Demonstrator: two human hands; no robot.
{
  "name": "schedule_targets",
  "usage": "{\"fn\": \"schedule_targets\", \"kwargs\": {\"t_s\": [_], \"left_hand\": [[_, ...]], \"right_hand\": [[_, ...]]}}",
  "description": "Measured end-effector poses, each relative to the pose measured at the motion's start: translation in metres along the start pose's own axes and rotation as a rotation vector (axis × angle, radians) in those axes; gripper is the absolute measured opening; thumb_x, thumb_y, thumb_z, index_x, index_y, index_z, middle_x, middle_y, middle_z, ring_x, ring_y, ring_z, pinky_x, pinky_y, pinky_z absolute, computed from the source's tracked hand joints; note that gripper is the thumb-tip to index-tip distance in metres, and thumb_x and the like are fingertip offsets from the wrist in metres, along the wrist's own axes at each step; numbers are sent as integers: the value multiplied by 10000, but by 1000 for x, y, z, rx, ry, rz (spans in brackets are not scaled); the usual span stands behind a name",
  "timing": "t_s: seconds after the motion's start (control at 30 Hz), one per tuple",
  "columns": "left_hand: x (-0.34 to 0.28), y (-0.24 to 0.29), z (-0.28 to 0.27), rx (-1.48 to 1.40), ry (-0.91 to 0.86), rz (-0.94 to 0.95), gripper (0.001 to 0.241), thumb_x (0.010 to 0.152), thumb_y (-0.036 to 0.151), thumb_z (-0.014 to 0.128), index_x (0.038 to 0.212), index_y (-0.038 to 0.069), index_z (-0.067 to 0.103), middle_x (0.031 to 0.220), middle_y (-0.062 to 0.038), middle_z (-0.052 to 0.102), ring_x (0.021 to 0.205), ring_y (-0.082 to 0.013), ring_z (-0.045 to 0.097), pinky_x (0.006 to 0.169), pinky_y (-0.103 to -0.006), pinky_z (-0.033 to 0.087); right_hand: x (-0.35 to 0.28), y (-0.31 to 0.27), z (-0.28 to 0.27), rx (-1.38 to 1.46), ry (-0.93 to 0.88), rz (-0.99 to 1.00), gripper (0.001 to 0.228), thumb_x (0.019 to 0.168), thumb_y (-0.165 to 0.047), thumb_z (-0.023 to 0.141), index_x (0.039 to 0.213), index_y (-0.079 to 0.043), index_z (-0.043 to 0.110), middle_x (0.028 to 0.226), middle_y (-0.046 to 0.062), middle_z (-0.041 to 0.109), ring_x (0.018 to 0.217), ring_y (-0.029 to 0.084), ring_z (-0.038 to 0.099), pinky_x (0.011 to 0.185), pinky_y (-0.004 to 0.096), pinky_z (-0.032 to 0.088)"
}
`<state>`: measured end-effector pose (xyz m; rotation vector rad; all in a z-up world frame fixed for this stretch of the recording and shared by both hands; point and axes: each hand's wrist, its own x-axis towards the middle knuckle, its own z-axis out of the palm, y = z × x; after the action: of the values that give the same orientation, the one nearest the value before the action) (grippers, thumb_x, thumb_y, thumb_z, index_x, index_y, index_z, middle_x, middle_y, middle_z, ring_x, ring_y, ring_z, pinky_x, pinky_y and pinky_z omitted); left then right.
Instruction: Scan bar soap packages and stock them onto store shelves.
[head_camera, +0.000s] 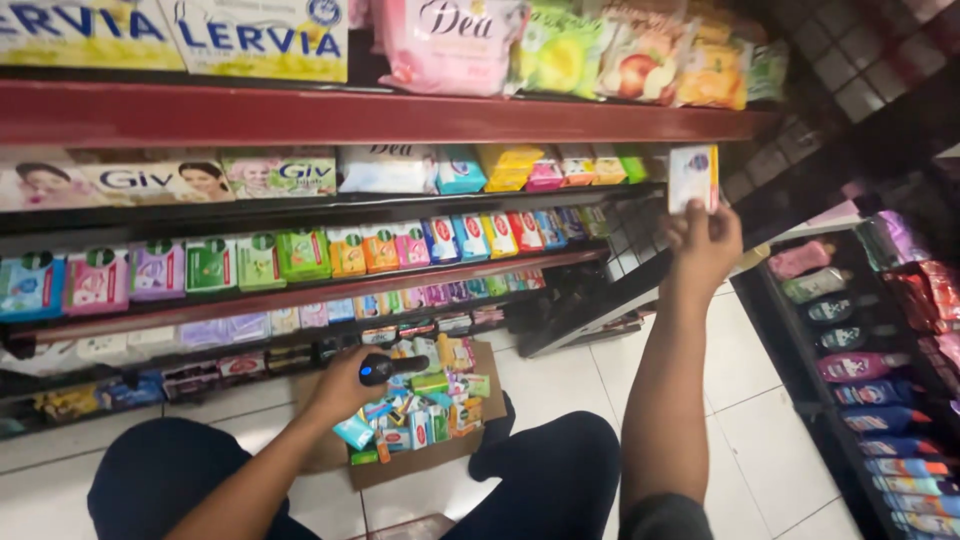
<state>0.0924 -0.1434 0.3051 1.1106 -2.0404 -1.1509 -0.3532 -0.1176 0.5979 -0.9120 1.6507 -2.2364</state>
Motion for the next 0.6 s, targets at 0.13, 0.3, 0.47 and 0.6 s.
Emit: {"fn": "schedule_targets", "kwargs": {"t_s": [0.13, 0.3, 0.47, 0.6], "left_hand": [[2, -2, -1, -39, 4, 3, 530, 600, 131, 882, 1089, 94, 680, 1064, -145, 715, 1017, -335, 689, 896, -407, 541], [-1, 4, -5, -19, 0, -1, 528, 592, 125, 894, 1073, 86, 681, 1054, -145, 715, 1003, -336, 691, 880, -405, 542], [-3, 7, -4, -34, -11, -37, 534, 598, 126, 898, 1082, 88, 676, 1053, -136, 717, 995, -325, 696, 868, -400, 542], [-2, 11, -6, -50, -37, -116, 538, 616, 127, 892, 1107, 102, 674, 1057, -116, 726, 987, -300, 714, 863, -386, 550]], "right_hand": [[59, 4, 10, -261, 64, -13, 247, 969, -173, 719, 1132, 1, 654, 835, 70, 663, 655, 148, 606, 518, 259, 454], [102, 34, 2, -607, 1, -292, 274, 919, -188, 762, 1045, 49, 708, 871, 117, 731, 772, 187, 679, 691, 322, 518], [115, 44, 1, -786, -20, -383, 358, 864, -240, 739, 1083, 43, 727, 926, 199, 751, 853, 308, 731, 785, 406, 536], [119, 46, 2, -943, -22, -285, 400, 899, -335, 729, 995, 53, 731, 930, 269, 728, 907, 416, 718, 816, 461, 537]]}}
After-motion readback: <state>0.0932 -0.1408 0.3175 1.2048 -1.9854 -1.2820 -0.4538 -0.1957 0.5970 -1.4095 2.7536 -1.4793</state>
